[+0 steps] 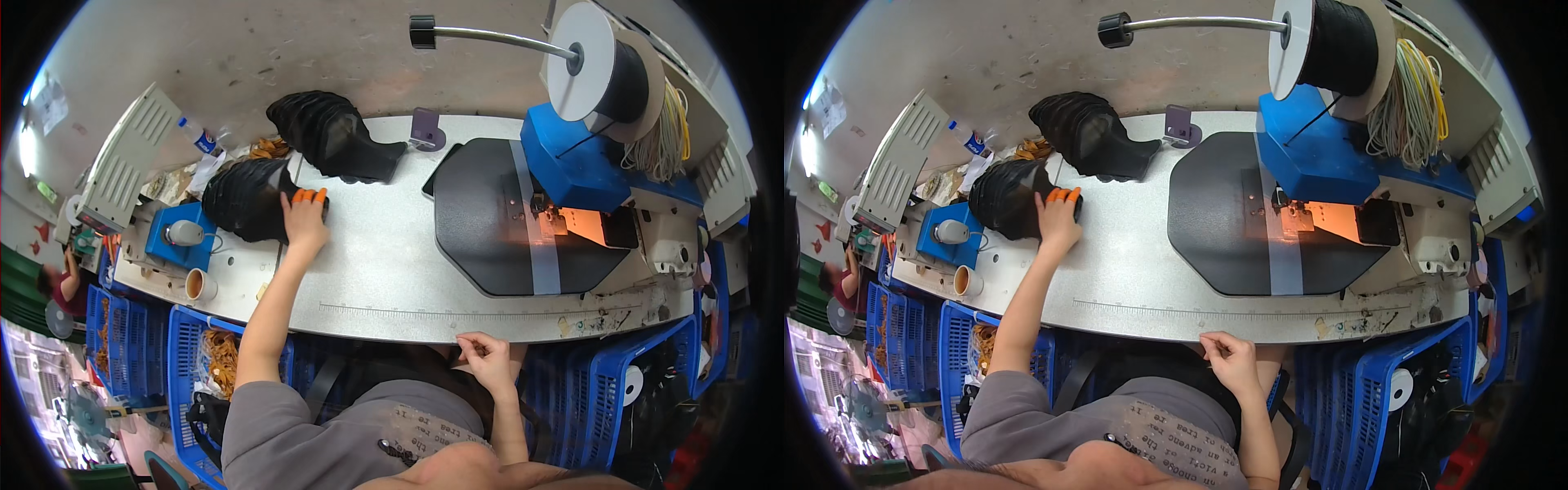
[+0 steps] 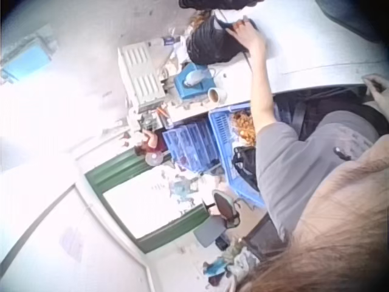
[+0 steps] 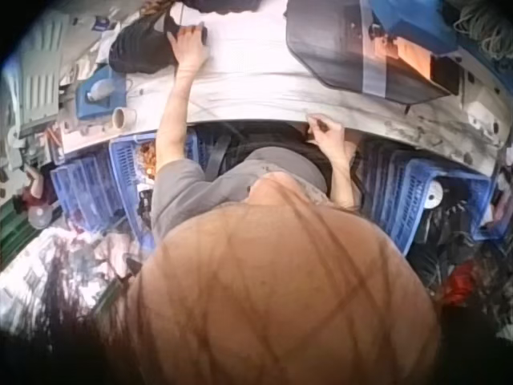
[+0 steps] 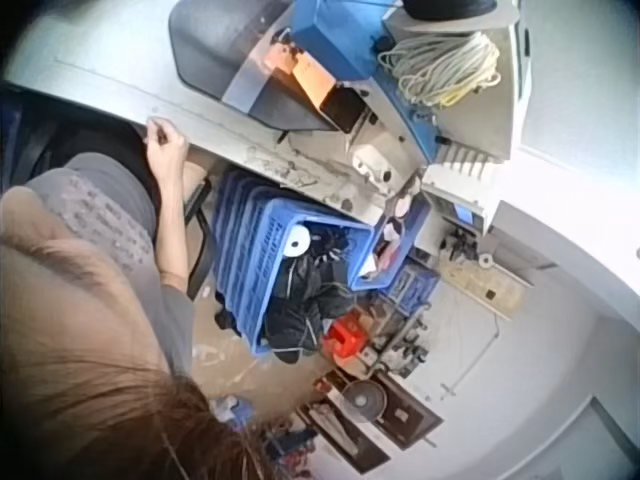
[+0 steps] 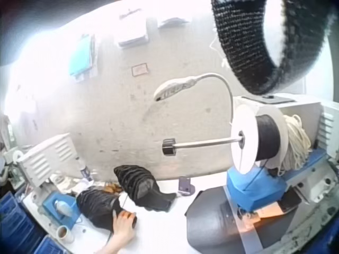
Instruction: The person uses a sewing machine to stitch the upper part of black boots. They guide the boot through the machine, pausing occasionally to adjust the fabric and trim threads. The person handles multiple boots from a stack on the table, feeding them into the machine one by one.
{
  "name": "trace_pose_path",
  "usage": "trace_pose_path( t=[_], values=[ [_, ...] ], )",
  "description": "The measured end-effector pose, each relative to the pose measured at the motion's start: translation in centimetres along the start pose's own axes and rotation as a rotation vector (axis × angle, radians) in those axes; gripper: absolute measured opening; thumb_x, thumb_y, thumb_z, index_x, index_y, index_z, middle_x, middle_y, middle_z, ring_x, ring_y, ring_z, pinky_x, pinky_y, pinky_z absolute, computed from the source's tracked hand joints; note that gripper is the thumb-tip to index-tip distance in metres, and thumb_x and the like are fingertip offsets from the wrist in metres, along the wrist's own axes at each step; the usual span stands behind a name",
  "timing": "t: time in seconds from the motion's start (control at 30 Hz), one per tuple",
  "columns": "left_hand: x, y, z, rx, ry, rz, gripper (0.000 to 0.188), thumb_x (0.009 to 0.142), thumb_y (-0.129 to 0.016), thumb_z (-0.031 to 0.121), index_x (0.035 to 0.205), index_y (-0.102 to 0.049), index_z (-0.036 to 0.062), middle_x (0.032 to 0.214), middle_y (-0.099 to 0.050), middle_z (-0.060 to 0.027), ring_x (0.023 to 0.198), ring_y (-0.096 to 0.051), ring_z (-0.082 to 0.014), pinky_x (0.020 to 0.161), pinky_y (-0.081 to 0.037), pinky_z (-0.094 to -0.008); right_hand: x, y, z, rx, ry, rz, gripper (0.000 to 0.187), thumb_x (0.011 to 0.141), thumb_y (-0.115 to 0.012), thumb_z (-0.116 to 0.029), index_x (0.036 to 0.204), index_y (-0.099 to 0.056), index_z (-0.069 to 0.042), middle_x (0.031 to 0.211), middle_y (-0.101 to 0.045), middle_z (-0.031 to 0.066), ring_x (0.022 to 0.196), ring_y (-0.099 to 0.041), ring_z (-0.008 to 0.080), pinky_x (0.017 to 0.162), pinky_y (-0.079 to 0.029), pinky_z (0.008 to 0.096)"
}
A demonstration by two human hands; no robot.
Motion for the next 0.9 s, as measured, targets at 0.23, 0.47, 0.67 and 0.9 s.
trace_pose_path(
  t=[0.23, 0.47, 0.67, 0.9],
  values=[
    [-1.8, -0.8, 1.8, 0.055, -0.087, -0.038, 0.062, 0.075, -0.066, 0.019, 0.135, -0.053, 0.0075, 0.123, -0.058, -0.0132, 0.127, -0.046, -0.0298, 0.116, -0.017, -0.0559, -1.1, 0.0, 1.9, 0.048, -0.062, -0.007, 0.009, 0.088, -0.067, -0.002, 0.091, -0.072, 0.004, 0.067, -0.067, 0.0057, 0.060, -0.063, 0.0079, 0.053, -0.048, 0.0222],
    [-1.4, 0.2, 7.7, -0.127, -0.167, -0.197, 0.078, 0.081, -0.066, 0.050, 0.143, -0.045, 0.0081, 0.136, -0.052, -0.0221, 0.134, -0.042, -0.0372, 0.113, -0.010, -0.0664, -0.1, -0.6, 1.0, 0.027, -0.023, -0.026, 0.010, 0.088, -0.067, -0.004, 0.092, -0.071, 0.004, 0.067, -0.067, 0.0061, 0.059, -0.062, 0.0088, 0.054, -0.048, 0.0226],
    [-1.4, -0.1, 9.0, -0.199, -0.201, -0.150, 0.077, 0.085, -0.065, 0.047, 0.145, -0.040, 0.0073, 0.136, -0.051, -0.0233, 0.133, -0.041, -0.0402, 0.110, -0.014, -0.0706, 0.7, -0.7, 1.5, -0.093, -0.009, -0.048, 0.011, 0.088, -0.067, -0.007, 0.093, -0.072, 0.001, 0.072, -0.069, 0.0088, 0.061, -0.064, 0.0121, 0.056, -0.049, 0.0251],
    [-1.4, 0.8, 9.4, -0.341, -0.204, -0.129, 0.076, 0.088, -0.060, 0.053, 0.144, -0.042, 0.0050, 0.133, -0.053, -0.0243, 0.130, -0.045, -0.0392, 0.111, -0.017, -0.0687, 7.7, -2.8, -0.5, -0.463, 0.348, -0.024, 0.028, 0.084, -0.059, 0.002, 0.110, -0.068, -0.003, 0.095, -0.067, 0.0132, 0.086, -0.066, 0.0285, 0.077, -0.051, 0.0346]
  ],
)
Point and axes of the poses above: each hand's wrist, its own x-axis towards the middle knuckle, its own y-axis out of the back of the hand, z = x × y, the point moved 6 cm from there along x, towards the middle knuckle
